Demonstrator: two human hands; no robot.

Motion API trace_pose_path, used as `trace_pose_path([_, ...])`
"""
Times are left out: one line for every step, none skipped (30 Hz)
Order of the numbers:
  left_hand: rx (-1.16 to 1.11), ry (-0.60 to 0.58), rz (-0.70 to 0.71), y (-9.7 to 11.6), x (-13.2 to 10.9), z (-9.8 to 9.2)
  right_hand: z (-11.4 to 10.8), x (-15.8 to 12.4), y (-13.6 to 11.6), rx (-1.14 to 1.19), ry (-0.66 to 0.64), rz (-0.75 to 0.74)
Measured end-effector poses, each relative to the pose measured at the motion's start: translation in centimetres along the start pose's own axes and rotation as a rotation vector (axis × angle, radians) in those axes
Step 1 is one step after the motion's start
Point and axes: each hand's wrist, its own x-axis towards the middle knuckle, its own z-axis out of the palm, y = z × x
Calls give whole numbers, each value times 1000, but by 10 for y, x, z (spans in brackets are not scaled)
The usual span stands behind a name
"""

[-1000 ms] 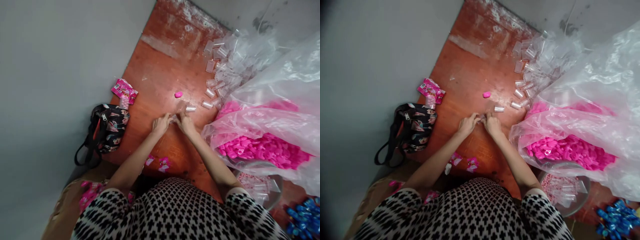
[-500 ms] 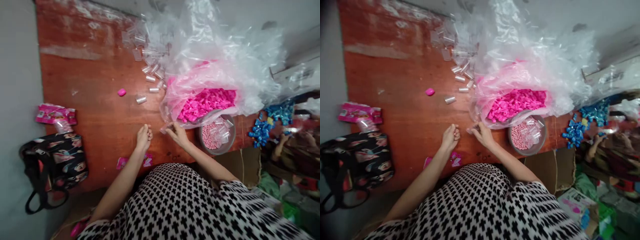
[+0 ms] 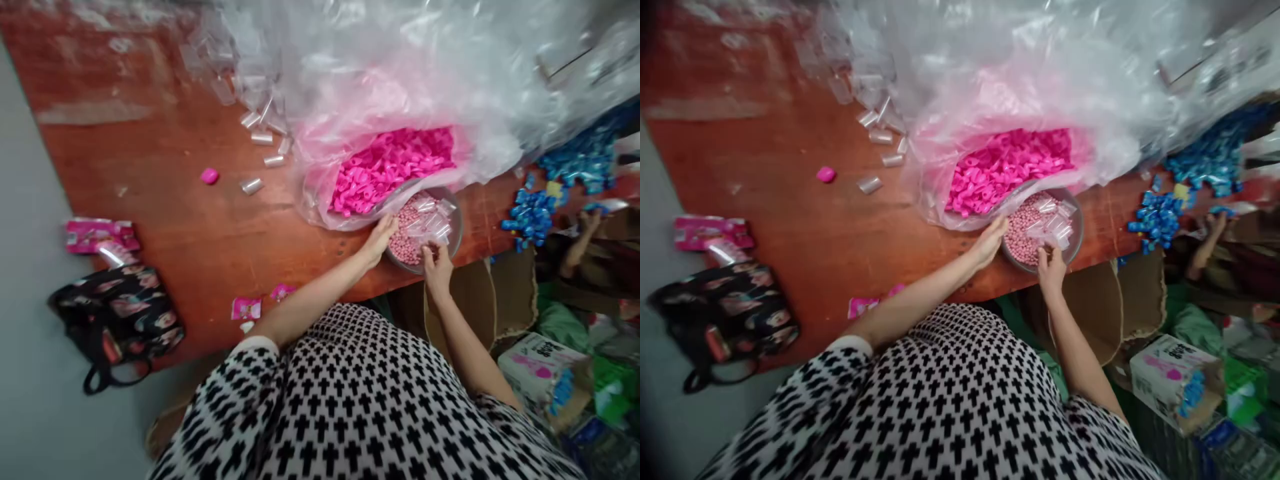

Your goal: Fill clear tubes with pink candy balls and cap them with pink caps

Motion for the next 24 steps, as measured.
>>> trace_pose_path([50,2,37,5,1,-11,3,-11,3,-12,-26,-30])
trace_pose_path([96,12,54,10,0,-26,9,-23,5,-36,-105,-85])
trace_pose_path([140,30,48,17,-3,-45,17,-37,6,-56,-231,-150])
trace_pose_path([174,75,40,24,-9,-65,27,-51,5,-72,-391,-213])
trace_pose_path([205,153,45,29,-16,-87,39,-64,4,-90,-553,-258])
trace_pose_path([238,228,50,34,-25,-109,51,-76,2,-132,-685,-276])
trace_pose_path([273,299,64,38,-35,-130,64,-86,-1,-199,-786,-268])
trace_pose_path([305,360,78,40,-45,-150,76,-94,-3,-278,-871,-259])
trace_pose_path([325,415,91,41,-55,-168,87,-100,-6,-354,-940,-261])
trace_pose_path([333,483,116,41,-65,-184,96,-103,-8,-414,-997,-285])
trace_pose_path([336,545,133,41,-74,-199,104,-106,-11,-454,-1041,-332])
trace_pose_path([342,601,151,42,-82,-213,110,-107,-14,-480,-1076,-394])
trace_pose_path([352,658,169,43,-88,-224,117,-107,-17,-502,-1098,-458])
trace_pose_path([364,715,188,45,-92,-235,123,-107,-20,-525,-1110,-516])
trace_pose_path([376,768,211,49,-94,-244,130,-106,-24,-552,-1119,-567])
trace_pose_path([393,819,235,55,-93,-253,137,-106,-29,-576,-1121,-608])
trace_pose_path([418,865,262,63,-91,-259,144,-105,-34,-592,-1115,-638])
trace_pose_path([462,899,290,73,-87,-265,151,-104,-39,-595,-1099,-656])
trace_pose_path([533,924,321,84,-82,-268,156,-102,-44,-593,-1075,-657])
trace_pose_path([634,946,355,97,-75,-271,160,-100,-49,-591,-1047,-640])
trace_pose_path([761,965,393,110,-68,-271,162,-98,-53,-590,-1019,-614])
trace_pose_path([901,984,433,124,-60,-271,162,-96,-57,-587,-999,-589])
trace_pose_path([1036,1005,468,137,-52,-270,161,-93,-60,-580,-988,-568])
trace_pose_path([1152,1025,494,150,-44,-269,159,-91,-62,-567,-983,-557])
